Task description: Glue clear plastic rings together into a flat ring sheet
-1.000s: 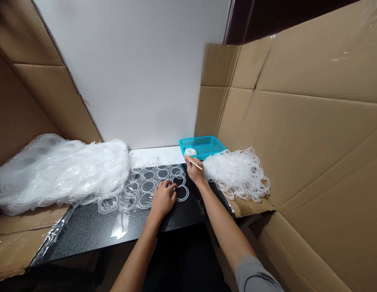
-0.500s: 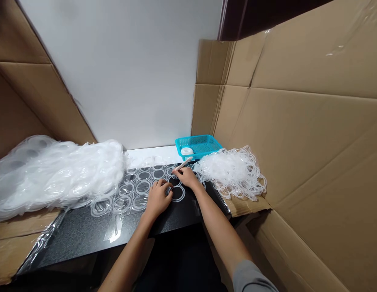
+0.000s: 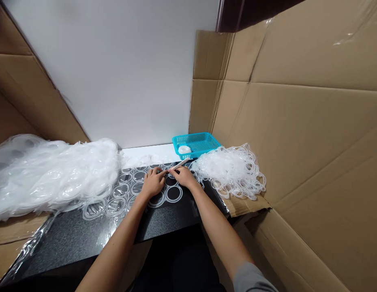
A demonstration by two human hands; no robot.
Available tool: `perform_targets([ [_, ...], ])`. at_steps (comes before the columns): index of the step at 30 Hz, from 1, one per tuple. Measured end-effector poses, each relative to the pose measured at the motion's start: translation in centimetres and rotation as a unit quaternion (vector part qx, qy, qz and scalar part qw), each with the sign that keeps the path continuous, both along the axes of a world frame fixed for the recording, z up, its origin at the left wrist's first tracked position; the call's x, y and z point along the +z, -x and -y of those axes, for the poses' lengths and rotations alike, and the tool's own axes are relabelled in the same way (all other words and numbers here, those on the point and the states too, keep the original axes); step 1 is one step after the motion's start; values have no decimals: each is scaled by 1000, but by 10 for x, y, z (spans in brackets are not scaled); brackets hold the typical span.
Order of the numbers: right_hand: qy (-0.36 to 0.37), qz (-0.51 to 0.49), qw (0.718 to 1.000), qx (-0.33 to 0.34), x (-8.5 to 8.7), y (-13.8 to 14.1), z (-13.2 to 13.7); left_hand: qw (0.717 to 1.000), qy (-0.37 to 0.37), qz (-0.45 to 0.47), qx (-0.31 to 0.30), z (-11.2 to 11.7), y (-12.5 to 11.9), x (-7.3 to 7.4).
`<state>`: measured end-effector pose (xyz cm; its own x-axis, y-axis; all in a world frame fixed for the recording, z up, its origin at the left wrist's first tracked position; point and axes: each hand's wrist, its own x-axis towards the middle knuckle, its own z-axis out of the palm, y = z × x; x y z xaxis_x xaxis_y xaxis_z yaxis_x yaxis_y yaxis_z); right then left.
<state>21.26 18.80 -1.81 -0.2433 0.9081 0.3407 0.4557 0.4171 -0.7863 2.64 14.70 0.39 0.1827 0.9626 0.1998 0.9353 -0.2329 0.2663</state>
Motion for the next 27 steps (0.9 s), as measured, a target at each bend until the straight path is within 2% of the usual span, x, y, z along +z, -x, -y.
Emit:
perform_targets([
  [3, 9, -16, 1000, 0, 1, 0, 2, 1000, 1, -16, 4, 0, -3, -2],
  [10, 5, 26, 1000, -9, -1, 0, 2, 1000, -10, -26, -3, 1, -1, -2],
  [27, 20, 7, 1000, -21, 0, 0, 4, 999, -21, -24, -36, 16, -1, -6],
])
